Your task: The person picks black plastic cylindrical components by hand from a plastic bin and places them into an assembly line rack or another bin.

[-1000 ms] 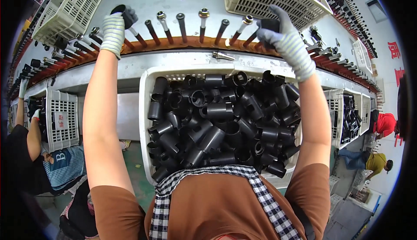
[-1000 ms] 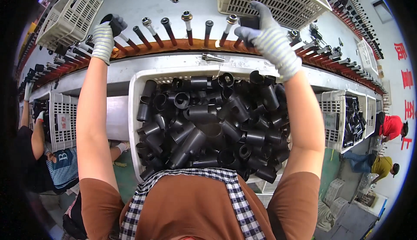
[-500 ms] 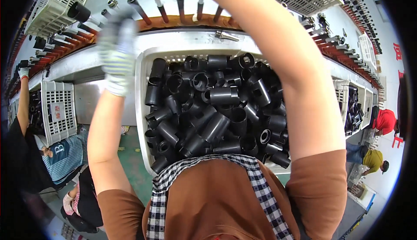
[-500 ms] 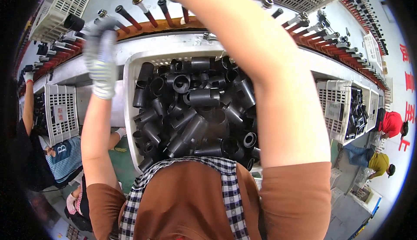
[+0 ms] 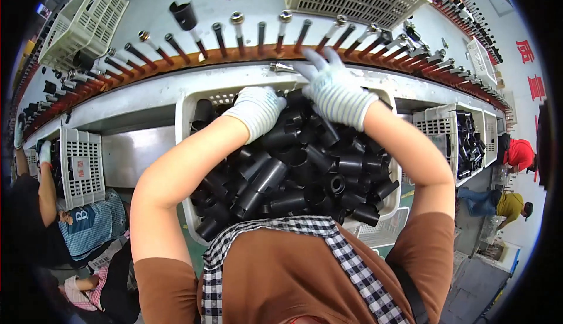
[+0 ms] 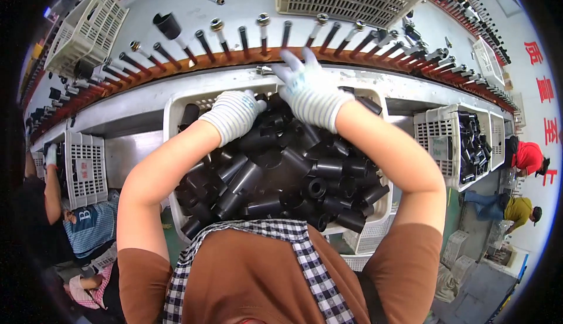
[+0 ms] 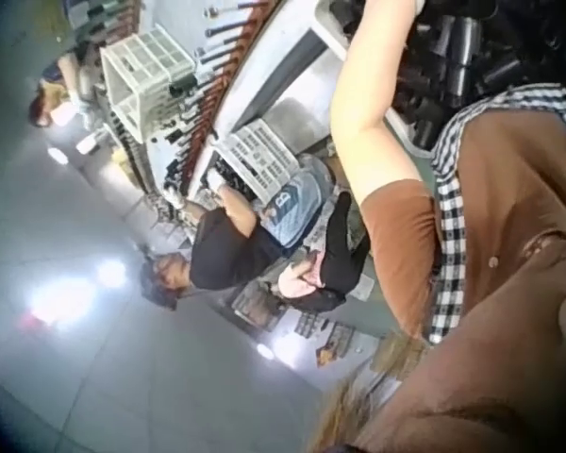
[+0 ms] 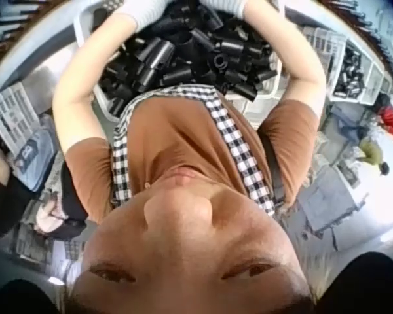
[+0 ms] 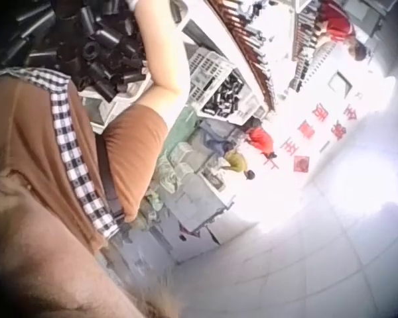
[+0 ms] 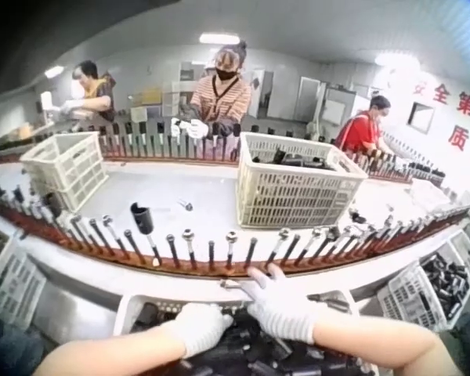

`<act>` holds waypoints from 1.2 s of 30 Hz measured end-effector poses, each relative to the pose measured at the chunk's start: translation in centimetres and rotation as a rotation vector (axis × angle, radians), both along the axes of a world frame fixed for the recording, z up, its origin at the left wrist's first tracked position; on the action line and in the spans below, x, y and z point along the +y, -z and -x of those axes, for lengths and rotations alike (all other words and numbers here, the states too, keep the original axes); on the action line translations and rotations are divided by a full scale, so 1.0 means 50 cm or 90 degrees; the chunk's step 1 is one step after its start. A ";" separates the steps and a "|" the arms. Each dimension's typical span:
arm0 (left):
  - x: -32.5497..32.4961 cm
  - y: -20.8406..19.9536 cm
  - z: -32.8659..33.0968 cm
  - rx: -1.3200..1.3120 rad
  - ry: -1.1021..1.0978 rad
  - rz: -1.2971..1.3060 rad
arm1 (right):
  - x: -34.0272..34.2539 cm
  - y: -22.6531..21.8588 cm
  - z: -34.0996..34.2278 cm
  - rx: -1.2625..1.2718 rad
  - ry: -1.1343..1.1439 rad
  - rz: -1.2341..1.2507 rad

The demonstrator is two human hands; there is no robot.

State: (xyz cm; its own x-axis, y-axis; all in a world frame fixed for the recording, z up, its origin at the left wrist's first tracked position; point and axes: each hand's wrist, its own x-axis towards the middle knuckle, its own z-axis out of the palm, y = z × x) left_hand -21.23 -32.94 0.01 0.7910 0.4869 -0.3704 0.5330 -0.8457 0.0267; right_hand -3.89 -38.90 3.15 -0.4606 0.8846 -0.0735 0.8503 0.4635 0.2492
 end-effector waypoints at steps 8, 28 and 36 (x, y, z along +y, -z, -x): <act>0.034 -0.058 -0.002 -0.566 -0.054 0.260 | -0.040 0.101 -0.076 0.439 0.007 -0.044; 0.333 0.050 -0.018 -0.962 -0.199 0.008 | 0.113 -0.079 -0.338 0.500 0.558 -0.165; 0.327 0.026 0.115 -0.771 -0.270 -0.335 | 0.185 -0.022 -0.228 0.339 0.284 -0.330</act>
